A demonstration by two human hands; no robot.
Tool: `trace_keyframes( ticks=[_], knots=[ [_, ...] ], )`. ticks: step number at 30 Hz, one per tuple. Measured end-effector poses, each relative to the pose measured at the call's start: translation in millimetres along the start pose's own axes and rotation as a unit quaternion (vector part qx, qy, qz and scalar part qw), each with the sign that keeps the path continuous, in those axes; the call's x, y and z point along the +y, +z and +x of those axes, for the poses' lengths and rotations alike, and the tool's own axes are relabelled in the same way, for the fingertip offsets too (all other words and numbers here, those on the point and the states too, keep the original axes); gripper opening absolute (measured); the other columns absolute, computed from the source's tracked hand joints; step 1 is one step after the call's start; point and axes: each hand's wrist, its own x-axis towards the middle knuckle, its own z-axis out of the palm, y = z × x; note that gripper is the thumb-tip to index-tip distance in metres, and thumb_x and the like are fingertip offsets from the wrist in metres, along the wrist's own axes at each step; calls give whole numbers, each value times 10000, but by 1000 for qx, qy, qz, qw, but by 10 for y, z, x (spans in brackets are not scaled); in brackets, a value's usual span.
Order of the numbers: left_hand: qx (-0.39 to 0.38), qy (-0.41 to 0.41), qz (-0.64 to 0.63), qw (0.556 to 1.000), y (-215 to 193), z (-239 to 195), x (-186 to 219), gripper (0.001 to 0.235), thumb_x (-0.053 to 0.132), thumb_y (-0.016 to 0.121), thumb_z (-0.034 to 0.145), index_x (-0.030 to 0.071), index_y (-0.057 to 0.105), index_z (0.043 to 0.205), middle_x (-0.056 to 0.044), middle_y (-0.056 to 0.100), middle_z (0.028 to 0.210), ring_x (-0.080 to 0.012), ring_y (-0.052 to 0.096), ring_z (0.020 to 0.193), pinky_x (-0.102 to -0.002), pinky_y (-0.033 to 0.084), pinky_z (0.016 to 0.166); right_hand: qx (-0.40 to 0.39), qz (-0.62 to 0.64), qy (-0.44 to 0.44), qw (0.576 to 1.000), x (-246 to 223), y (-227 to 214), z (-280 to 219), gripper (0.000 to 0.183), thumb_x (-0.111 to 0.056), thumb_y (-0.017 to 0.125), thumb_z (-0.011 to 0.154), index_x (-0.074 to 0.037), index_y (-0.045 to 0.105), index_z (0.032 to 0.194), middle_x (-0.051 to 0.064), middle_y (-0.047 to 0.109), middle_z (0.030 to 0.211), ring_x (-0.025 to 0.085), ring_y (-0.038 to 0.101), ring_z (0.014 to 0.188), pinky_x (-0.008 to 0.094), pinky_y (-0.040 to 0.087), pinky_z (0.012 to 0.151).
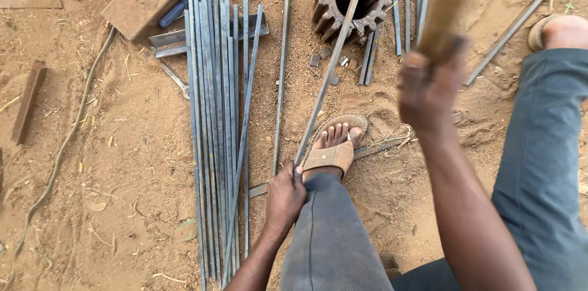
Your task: The person sits on the ground and repeatedly hammers metal rods using a sledgehammer. They hold the rods vertically against a gear-like metal object and strike them with the hammer, occasionally adjusting the rod's position.
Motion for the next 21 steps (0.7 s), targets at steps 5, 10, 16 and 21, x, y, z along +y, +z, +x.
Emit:
trace_keyframes(
  ticks=[5,10,16,21],
  knots=[
    [-33,-54,-6,998,-90,60,79,167,186,554,991,59,663,991,-201,687,669,-374,719,569,-530,559,518,-160,-97,345,920,-223,273,357,196,-272,487,1070,-79,472,1100,86,612,770,189,601,555,352,570,443],
    [17,-7,16,1000,-159,-46,112,155,173,611,969,42,692,990,-254,660,635,-424,683,591,-558,513,546,-127,-79,187,971,-520,115,296,262,-293,476,1118,-37,480,1170,72,615,790,144,614,577,314,559,435],
    [-8,-48,9,999,-297,-103,193,165,185,585,982,54,685,972,-237,668,648,-384,720,565,-548,528,535,-28,-66,16,997,-291,171,201,312,-272,476,1152,30,433,1220,80,581,751,124,578,519,289,538,392],
    [8,-17,20,1000,-204,-70,177,176,174,585,967,34,691,980,-273,663,681,-453,690,639,-569,535,587,-135,-131,230,955,-183,283,418,272,-294,467,1101,-37,466,1189,35,578,685,121,553,468,288,511,359]
  ],
)
